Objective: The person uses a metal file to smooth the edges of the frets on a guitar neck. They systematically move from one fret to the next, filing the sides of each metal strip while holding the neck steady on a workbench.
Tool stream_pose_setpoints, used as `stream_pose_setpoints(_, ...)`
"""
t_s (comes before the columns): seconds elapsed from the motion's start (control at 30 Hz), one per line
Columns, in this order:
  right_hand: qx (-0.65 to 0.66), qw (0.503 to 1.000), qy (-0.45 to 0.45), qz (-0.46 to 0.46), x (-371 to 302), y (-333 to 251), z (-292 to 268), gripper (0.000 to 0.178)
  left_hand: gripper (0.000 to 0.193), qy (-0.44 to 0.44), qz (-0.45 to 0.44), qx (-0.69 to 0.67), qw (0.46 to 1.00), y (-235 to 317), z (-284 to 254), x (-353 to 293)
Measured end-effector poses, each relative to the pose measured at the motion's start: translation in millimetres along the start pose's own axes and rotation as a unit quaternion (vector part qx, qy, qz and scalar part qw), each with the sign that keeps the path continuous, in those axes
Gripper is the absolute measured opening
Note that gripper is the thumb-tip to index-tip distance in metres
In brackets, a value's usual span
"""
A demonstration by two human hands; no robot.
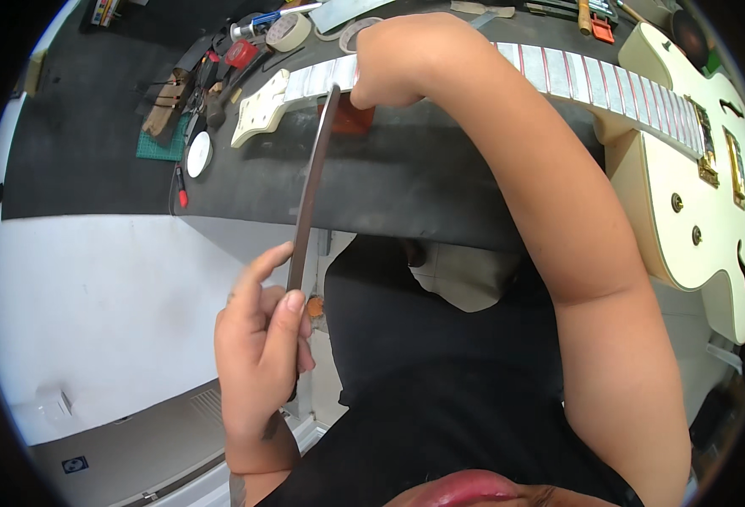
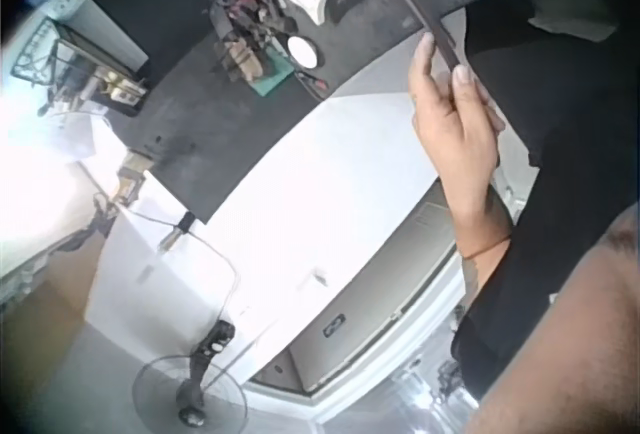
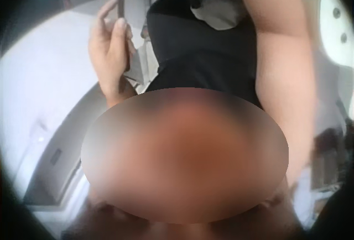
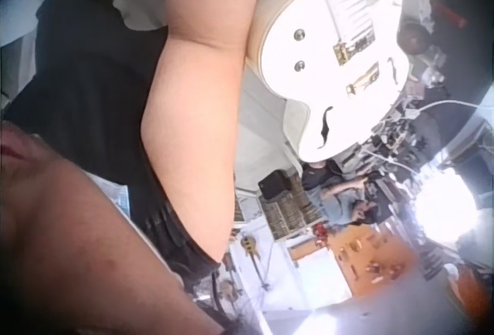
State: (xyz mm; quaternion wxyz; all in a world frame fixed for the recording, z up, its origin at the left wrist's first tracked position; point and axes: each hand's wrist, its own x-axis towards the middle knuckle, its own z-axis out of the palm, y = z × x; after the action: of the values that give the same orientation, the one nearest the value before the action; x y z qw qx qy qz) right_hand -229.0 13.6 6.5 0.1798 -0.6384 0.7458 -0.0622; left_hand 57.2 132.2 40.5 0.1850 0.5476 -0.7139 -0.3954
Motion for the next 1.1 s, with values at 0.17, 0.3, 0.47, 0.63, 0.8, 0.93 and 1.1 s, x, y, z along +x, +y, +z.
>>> stream_pose_setpoints(0.17, -0.004, 0.999, 0.049, -0.024, 3.0, 4.0, 6.9, 0.03, 0.047, 0.051, 0.075, 0.036, 0.995, -21.7, 14.6, 11.3)
stream_pose_setpoints(0.3, -0.002, 1.0, 0.011, -0.011, 4.0, 1.4, 2.4, 0.029, 0.048, 0.019, 0.106, 0.121, 0.987, -36.0, 14.3, 14.2)
stream_pose_setpoints(0.47, 0.002, 1.0, 0.009, -0.007, 1.2, 4.8, 2.3, 0.03, 0.049, 0.02, 0.114, 0.132, 0.984, -34.6, 18.8, 19.1)
stream_pose_setpoints(0.63, 0.0, 1.0, 0.011, -0.002, -0.4, 5.1, 1.1, 0.031, 0.048, -0.012, 0.065, 0.032, 0.997, -0.1, 25.1, 96.6)
stream_pose_setpoints(0.8, -0.01, 1.0, -0.003, -0.01, 7.1, -4.1, 1.8, 0.032, 0.048, -0.029, 0.102, 0.013, 0.994, 19.3, 33.7, 175.5)
stream_pose_setpoints(0.93, -0.003, 1.0, 0.015, -0.004, 0.7, 8.1, 2.2, 0.033, 0.051, 0.011, 0.08, 0.007, 0.997, -32.2, 31.6, 68.5)
stream_pose_setpoints(1.1, 0.0, 1.0, -0.003, -0.006, 1.6, 5.9, 0.3, 0.032, 0.049, -0.007, 0.066, 0.004, 0.998, -18.3, 25.0, 72.3)
